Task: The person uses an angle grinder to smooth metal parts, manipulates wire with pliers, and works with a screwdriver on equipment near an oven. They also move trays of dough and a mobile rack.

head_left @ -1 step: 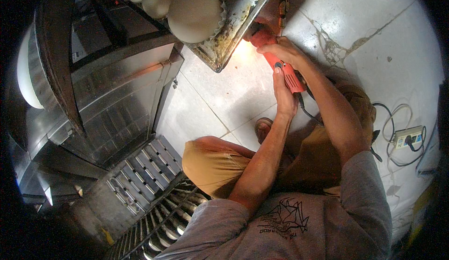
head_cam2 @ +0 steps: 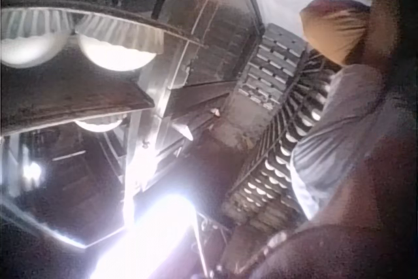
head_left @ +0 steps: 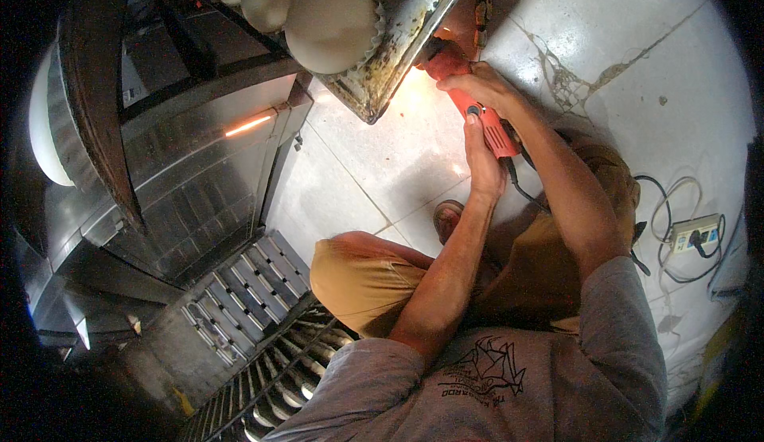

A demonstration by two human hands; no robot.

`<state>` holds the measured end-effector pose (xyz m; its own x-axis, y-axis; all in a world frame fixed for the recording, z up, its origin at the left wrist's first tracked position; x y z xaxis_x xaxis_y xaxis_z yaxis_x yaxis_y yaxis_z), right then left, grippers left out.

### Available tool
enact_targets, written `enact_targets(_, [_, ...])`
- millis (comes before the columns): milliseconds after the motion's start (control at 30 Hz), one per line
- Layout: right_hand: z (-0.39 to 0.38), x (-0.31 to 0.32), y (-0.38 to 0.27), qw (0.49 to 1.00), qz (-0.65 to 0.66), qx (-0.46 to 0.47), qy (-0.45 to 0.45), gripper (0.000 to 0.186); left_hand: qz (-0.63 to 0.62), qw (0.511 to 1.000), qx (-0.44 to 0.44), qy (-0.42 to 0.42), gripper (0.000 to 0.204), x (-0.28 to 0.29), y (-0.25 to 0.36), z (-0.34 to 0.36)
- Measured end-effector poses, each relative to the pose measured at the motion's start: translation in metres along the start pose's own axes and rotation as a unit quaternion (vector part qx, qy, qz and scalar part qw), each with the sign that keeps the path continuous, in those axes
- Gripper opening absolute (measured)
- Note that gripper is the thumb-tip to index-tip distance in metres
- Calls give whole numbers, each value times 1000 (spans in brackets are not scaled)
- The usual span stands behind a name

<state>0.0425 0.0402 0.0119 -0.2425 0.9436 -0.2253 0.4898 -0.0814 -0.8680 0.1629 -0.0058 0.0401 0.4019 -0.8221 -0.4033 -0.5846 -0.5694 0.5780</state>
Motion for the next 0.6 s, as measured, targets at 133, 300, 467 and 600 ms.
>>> enact_targets(133, [-2, 2, -1, 999, 8, -31, 1, 54, 7, 1000, 5, 17, 57, 5, -1, 2])
enact_targets(300, [4, 1, 6, 999, 35, -32, -12, 58, 13, 1000, -14, 20, 58, 4, -3, 5])
enact_targets(467, [9, -2, 9, 999, 40, -30, -22, 57, -2, 1000, -11, 3, 56, 8, -3, 9])
enact_targets(600, [-2, -2, -4, 999, 39, -16, -21, 58, 11, 1000, -9, 3, 58, 17, -5, 9])
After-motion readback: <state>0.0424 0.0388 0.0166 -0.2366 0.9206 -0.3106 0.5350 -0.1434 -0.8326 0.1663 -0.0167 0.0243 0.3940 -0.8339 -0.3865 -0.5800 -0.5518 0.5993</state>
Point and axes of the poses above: each hand's wrist, its own z-axis towards the middle knuckle, its own x-axis out of the back of the hand, y = z × x, the point moved 5 cm from there along z, towards the middle knuckle, and after that the axes turned 11 degrees about x, right-handed, at the moved point
